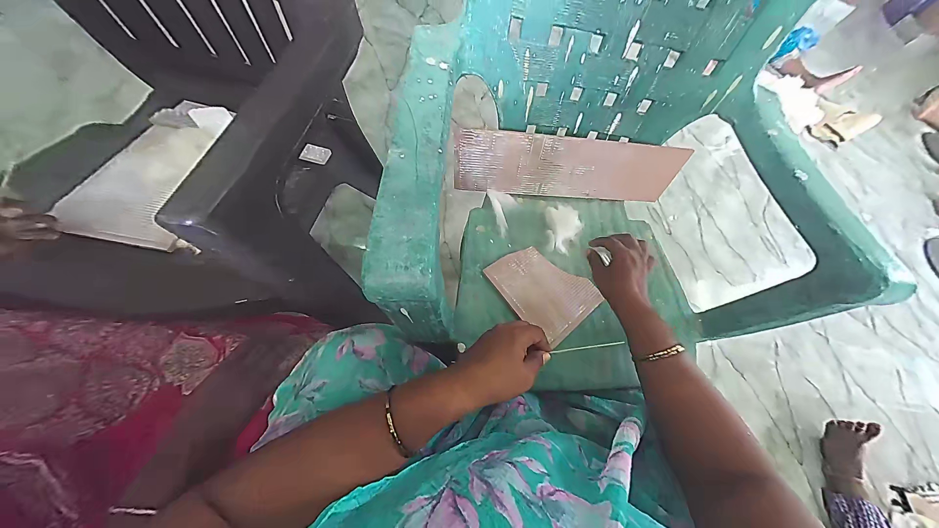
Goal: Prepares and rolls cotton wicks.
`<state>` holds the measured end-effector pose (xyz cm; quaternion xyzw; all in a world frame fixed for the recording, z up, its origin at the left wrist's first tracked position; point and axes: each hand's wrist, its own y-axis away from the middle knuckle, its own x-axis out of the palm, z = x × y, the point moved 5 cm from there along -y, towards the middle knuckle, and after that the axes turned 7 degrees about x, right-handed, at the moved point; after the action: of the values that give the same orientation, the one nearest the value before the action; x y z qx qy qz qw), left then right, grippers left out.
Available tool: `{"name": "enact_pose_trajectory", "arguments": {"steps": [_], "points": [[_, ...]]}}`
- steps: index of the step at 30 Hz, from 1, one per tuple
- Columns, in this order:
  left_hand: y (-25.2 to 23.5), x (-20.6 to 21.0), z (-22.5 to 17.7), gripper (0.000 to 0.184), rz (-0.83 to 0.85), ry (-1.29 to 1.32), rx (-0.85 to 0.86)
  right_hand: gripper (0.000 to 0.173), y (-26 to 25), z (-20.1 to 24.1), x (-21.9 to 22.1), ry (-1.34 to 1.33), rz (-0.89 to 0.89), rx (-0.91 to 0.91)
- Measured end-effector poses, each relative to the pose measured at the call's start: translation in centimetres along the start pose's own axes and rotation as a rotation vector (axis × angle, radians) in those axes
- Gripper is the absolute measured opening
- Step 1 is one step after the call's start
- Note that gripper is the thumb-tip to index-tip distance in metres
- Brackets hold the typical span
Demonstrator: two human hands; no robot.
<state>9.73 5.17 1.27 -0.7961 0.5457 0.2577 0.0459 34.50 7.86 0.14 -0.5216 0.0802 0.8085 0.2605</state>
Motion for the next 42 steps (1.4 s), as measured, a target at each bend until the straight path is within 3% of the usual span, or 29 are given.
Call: {"name": "enact_pose_trajectory", "arguments": {"steps": [8, 11, 13, 20, 26, 31, 33, 37, 42], "points": [[-0.4, -0.8, 0.7, 0.028, -0.063, 0.067, -0.038, 0.035, -2.2, 4.3, 5.3, 0.109, 0.056, -0.025], [-0.5, -0.9, 0.9, 0.028, -0.076, 0.080, -0.036, 0.027, -2.6, 3.7, 5.9, 0.119, 0.090, 0.003], [-0.6, -0.9, 1.0, 0.028, -0.076, 0.077, -0.034, 0.020, -2.6, 3.1, 5.7, 0.033, 0.121, 0.015], [-1.2, -1.0, 1.5, 0.029, -0.115, 0.126, -0.109, 0.023, -0.8, 2.8, 2.9, -0.418, 0.198, 0.097], [-1.2, -0.7, 2.1, 0.029, -0.225, 0.269, -0.168, 0.021, -2.1, 4.5, 2.3, -0.069, 0.086, -0.122], [-1.5, -1.1, 2.8, 0.029, -0.290, 0.308, -0.186, 0.026, -3.4, 4.9, 4.9, 0.163, 0.119, -0.104], [-1.8, -1.3, 3.1, 0.029, -0.297, 0.332, -0.199, 0.021, -3.7, 4.4, 5.7, 0.158, 0.139, -0.109], [-1.9, -1.7, 3.3, 0.029, -0.314, 0.370, -0.208, 0.017, -3.3, 3.8, 4.4, -0.168, 0.098, -0.070], [-2.2, -1.8, 3.4, 0.029, -0.369, 0.447, -0.184, 0.010, 0.2, 3.2, 0.7, -0.791, 0.135, 0.242]]}}
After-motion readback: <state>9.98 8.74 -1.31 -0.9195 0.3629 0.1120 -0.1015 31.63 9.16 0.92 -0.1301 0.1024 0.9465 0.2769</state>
